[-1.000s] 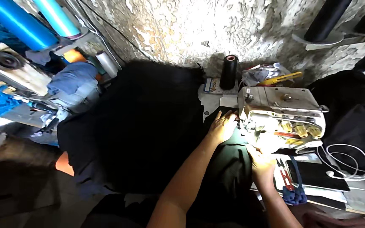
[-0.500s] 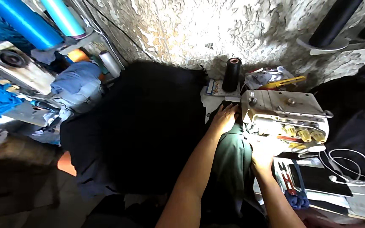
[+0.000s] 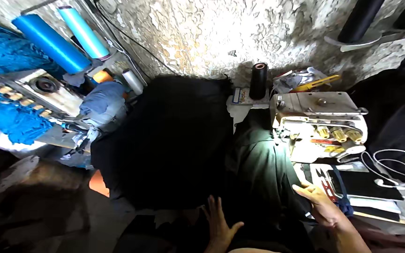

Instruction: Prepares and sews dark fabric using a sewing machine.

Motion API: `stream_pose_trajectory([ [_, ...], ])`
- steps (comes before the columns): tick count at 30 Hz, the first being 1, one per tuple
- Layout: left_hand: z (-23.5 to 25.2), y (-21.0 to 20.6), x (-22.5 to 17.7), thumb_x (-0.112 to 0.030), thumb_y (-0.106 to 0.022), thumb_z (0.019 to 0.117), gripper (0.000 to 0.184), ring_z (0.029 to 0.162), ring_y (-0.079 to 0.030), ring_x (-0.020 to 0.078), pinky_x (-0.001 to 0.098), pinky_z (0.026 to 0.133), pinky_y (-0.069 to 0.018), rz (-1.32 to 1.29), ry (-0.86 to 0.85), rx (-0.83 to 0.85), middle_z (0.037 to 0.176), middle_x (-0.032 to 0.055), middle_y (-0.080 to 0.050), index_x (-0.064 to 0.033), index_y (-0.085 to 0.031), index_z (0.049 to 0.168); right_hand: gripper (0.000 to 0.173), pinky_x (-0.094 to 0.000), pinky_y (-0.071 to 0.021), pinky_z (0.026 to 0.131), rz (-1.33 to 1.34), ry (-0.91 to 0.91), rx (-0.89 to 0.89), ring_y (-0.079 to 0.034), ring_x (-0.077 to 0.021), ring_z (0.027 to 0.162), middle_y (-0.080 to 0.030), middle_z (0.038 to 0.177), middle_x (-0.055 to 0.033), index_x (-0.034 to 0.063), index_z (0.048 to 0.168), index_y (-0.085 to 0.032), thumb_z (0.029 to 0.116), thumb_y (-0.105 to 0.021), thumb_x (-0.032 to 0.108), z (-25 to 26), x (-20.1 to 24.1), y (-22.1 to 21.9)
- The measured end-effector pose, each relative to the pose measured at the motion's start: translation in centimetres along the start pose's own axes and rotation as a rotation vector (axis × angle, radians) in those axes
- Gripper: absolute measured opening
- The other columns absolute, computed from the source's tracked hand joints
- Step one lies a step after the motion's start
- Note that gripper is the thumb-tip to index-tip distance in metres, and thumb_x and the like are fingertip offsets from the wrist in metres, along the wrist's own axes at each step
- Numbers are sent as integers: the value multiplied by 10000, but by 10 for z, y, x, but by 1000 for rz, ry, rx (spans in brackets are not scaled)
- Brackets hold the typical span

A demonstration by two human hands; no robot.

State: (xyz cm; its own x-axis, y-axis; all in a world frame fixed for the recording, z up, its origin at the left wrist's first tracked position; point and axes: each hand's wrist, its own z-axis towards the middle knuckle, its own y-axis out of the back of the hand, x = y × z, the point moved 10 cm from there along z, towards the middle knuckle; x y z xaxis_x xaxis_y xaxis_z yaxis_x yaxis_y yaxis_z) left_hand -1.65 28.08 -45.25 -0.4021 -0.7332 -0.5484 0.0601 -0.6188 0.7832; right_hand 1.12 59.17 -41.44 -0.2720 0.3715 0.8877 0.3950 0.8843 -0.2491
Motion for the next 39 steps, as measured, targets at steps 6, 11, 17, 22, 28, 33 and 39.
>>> stream_pose_trajectory([
  [6,-36,-48,70,-276,-720,948,795,1403,-477,391,531,1165,-375,59,651,816,1511,266,-479,30,-321,1564,116,-236,-598,811,-225,-118,198,-714,-41,819,-751,876,25,61,1049,-682,955,-615,46,-19,-33,-12],
  [11,0,3,29,-141,-665,985,477,1252,-606,362,542,1095,-445,-147,350,1075,1325,240,-634,-2,-549,1426,139,-231,-598,817,-251,-32,224,-714,-33,835,-754,889,39,77,1054,-695,927,-639,75,-29,-22,-18],
  [17,139,267,-5,-61,-671,964,272,1075,-679,436,698,929,-483,292,-136,366,1152,207,-725,-48,-723,1230,285,-223,-611,793,144,191,495,-717,0,858,-776,958,92,262,1018,-769,831,-725,51,-70,39,-89],
  [22,199,381,-63,-82,-499,1006,518,1496,-79,620,837,1116,-14,661,-286,-341,1638,314,-234,-118,-485,1522,252,-236,-585,500,348,56,518,-685,-64,569,-759,796,3,184,945,-709,906,-552,-9,-75,16,-141],
  [28,110,146,-35,-233,-573,1049,329,1346,-563,306,513,1107,-460,140,-154,412,1440,147,-596,-103,-677,1333,144,-281,-602,552,-100,-199,327,-678,-115,582,-716,769,-27,26,1091,-581,1031,-452,14,-50,-93,-124],
  [33,-16,-3,20,-404,-634,1002,597,1314,-562,394,590,1097,-433,-91,298,841,1429,234,-572,-48,-530,1470,240,-287,-585,553,3,-393,310,-662,-126,553,-695,701,-37,46,1011,-565,1046,-329,43,-37,-157,-102],
  [39,-46,-9,11,-475,-736,905,908,1375,-517,350,563,1113,-430,-214,427,870,1573,189,-438,-103,-301,1610,115,-286,-597,715,-120,-436,649,-693,-98,713,-728,786,12,104,974,-675,914,-628,190,-49,-169,-130],
])
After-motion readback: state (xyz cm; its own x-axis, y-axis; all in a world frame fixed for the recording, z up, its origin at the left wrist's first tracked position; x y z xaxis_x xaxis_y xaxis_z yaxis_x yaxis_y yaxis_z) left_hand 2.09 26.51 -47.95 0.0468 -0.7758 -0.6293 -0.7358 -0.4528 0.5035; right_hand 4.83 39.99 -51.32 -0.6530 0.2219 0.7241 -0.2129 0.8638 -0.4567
